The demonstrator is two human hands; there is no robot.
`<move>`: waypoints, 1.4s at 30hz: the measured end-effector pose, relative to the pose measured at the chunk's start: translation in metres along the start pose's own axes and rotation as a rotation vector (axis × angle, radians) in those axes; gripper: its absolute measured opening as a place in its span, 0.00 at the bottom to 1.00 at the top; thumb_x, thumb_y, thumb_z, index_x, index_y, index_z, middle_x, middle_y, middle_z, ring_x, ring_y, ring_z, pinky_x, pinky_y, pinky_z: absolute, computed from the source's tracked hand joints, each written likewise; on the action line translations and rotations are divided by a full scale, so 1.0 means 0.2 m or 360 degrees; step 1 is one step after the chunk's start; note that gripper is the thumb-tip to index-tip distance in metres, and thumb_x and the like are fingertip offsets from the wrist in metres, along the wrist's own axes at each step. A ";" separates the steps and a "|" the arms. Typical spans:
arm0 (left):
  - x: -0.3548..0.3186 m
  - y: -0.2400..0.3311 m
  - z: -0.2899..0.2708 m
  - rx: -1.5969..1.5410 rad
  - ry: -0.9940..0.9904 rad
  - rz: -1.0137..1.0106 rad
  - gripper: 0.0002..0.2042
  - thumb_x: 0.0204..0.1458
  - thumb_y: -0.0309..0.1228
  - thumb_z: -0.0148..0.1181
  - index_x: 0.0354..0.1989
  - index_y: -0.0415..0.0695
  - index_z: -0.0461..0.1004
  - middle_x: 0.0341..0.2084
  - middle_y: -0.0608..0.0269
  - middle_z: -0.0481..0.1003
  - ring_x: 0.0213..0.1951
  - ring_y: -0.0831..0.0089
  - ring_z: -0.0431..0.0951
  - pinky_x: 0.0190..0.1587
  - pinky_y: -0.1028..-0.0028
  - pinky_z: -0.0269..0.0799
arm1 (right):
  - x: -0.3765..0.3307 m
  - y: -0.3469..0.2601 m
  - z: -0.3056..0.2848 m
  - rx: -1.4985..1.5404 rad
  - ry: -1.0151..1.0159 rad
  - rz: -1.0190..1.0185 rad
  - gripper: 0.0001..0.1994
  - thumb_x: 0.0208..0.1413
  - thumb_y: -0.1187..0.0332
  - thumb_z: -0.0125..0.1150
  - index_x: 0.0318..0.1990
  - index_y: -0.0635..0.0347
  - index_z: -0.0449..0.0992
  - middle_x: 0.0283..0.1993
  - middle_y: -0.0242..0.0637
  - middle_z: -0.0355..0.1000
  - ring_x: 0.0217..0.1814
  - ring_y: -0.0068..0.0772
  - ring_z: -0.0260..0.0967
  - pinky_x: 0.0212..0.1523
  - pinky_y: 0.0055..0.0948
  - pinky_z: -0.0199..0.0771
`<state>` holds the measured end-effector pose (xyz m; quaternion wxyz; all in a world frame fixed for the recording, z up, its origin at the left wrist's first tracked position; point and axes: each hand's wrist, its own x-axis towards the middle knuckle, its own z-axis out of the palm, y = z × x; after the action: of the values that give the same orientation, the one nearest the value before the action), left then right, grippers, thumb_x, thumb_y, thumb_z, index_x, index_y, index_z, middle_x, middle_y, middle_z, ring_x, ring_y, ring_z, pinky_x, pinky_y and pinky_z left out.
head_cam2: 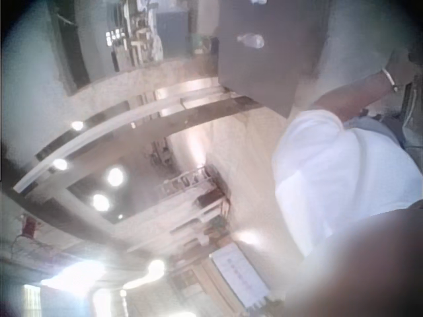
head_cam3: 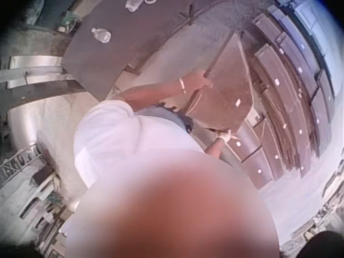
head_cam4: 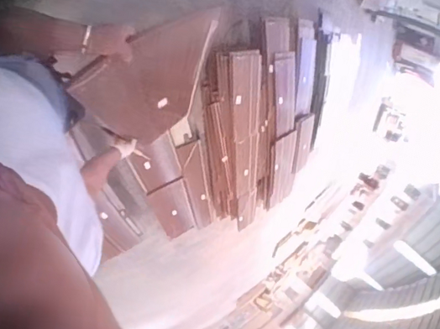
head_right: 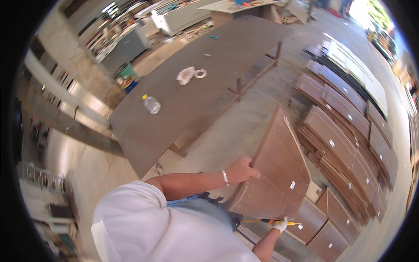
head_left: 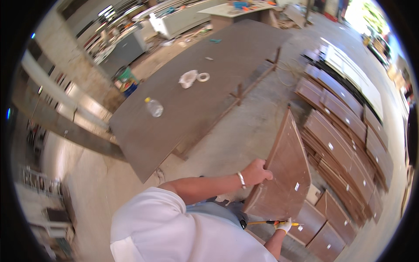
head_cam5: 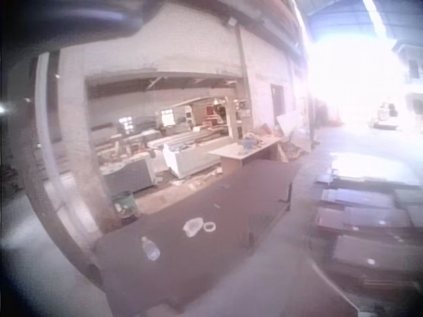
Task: The person wipes several brown wooden panels and trim pieces with a cloth on a workbench in a workshop. They pick up each piece, wipe it, and place it back on the bench or nearby stacks.
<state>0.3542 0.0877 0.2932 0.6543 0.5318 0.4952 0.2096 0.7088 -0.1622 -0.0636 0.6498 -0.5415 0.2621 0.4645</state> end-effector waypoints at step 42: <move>-1.47 -2.27 -1.71 -0.1454 0.2483 -0.0326 0.16 0.62 0.36 0.64 0.45 0.31 0.79 0.41 0.57 0.80 0.40 0.67 0.79 0.46 0.65 0.76 | -0.93 2.08 2.61 -0.1734 -0.1025 -0.0402 0.34 0.55 0.80 0.58 0.70 0.44 0.61 0.40 0.33 0.69 0.32 0.31 0.71 0.26 0.35 0.77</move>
<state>-0.1831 -0.1378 0.0273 0.2959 -0.1186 0.7110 0.6268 0.1736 0.2662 0.0458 0.3775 -0.6541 -0.2851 0.5902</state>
